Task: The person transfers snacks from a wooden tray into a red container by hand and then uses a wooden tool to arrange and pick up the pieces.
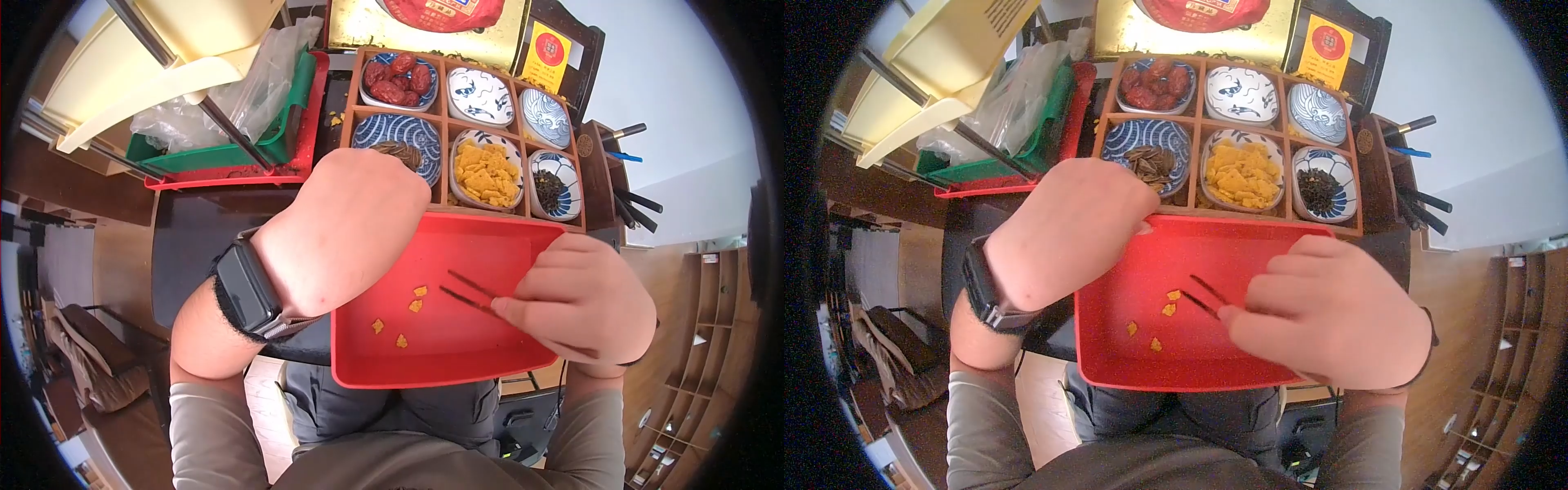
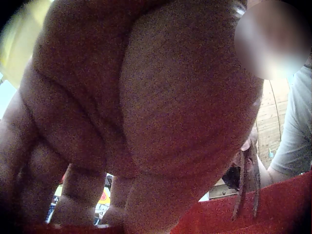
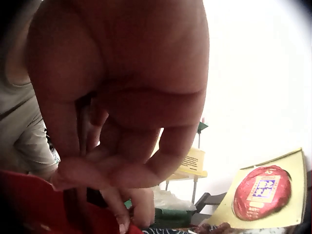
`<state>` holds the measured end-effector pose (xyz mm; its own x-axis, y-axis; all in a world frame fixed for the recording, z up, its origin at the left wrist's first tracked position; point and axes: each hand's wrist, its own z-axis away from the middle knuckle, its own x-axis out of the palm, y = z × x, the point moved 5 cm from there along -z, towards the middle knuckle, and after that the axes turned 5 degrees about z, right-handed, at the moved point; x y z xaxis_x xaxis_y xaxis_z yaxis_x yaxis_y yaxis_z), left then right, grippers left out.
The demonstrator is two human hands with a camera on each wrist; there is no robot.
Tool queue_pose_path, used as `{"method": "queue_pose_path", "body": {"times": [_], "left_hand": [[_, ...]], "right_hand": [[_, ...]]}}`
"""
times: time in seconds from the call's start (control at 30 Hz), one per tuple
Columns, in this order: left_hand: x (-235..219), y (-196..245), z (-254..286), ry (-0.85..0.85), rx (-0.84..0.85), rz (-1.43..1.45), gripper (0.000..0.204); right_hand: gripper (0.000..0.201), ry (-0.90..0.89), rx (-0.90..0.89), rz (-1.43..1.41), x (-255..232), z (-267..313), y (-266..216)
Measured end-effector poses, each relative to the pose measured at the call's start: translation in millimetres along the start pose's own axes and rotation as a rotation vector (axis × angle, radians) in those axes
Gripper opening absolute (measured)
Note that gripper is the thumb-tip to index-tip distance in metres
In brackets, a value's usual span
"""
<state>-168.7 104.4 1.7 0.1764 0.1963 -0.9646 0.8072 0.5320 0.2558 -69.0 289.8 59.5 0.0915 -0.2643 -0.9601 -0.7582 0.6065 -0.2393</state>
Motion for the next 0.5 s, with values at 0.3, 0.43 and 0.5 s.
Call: {"method": "queue_pose_path", "body": {"times": [0.3,0.43,0.5], "left_hand": [[2,0,1,0.025,0.001,0.010,0.010],[2,-1,1,0.044,0.007,0.013,0.011],[1,0,0,0.028,0.000,0.017,0.011]], "right_hand": [[0.021,-0.205,-0.085,0.077,17,-8,-11],[0.021,-0.356,-0.122,0.069,18,-20,-7],[0.020,-0.402,-0.145,0.078,22,-23,-5]]}}
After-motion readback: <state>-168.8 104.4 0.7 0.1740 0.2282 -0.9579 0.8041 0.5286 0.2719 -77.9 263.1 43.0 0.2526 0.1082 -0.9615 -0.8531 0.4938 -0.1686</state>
